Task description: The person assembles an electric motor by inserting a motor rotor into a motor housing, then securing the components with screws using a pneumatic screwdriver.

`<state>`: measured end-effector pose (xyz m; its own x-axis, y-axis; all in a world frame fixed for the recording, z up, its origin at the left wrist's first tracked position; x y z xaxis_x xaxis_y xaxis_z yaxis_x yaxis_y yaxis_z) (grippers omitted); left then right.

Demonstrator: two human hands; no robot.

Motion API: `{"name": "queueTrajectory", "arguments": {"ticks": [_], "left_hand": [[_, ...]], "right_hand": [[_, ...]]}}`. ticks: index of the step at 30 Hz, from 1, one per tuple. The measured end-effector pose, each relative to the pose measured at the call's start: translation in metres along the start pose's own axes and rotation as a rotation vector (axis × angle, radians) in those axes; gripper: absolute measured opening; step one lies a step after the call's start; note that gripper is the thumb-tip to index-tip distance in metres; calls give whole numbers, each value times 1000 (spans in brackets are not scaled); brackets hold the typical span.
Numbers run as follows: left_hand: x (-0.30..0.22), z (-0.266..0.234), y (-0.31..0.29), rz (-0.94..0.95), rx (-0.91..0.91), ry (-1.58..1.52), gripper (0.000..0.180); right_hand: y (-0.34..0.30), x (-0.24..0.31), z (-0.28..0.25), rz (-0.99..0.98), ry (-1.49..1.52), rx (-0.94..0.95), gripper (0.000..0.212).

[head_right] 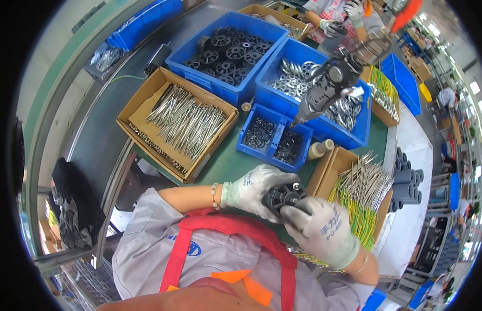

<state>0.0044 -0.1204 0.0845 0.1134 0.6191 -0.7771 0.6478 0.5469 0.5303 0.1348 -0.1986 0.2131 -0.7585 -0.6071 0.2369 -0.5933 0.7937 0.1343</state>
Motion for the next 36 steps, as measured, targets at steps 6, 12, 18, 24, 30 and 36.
{"name": "queueTrajectory", "arguments": {"ticks": [6,12,18,24,30,36], "left_hand": [[3,3,-5,71,-77,0,96],[12,3,-10,163,-129,-16,99],[14,6,-9,130,-84,-74,101],[8,2,-6,123,-51,-25,98],[0,-3,0,58,-53,-17,93],[2,5,-9,-16,-38,13,93]], "right_hand": [[-26,-9,35,190,125,-226,25],[-28,-18,51,172,85,-377,28],[-33,-23,56,101,119,-441,28],[-23,-23,39,80,151,-332,27],[-21,-26,33,27,168,-251,26],[-24,-22,45,136,162,-301,29]]}}
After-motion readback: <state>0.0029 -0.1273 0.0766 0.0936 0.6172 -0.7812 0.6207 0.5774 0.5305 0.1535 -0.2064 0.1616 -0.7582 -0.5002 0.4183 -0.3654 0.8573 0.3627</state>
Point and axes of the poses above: each hand's wrist, its own y-axis towards the middle knuckle, its own z-axis out of the palm, x = y × z, the point moved 4 cm from there along y, towards the middle knuckle, and after that the axes turned 5 degrees about -x, right-handed, at the moved point
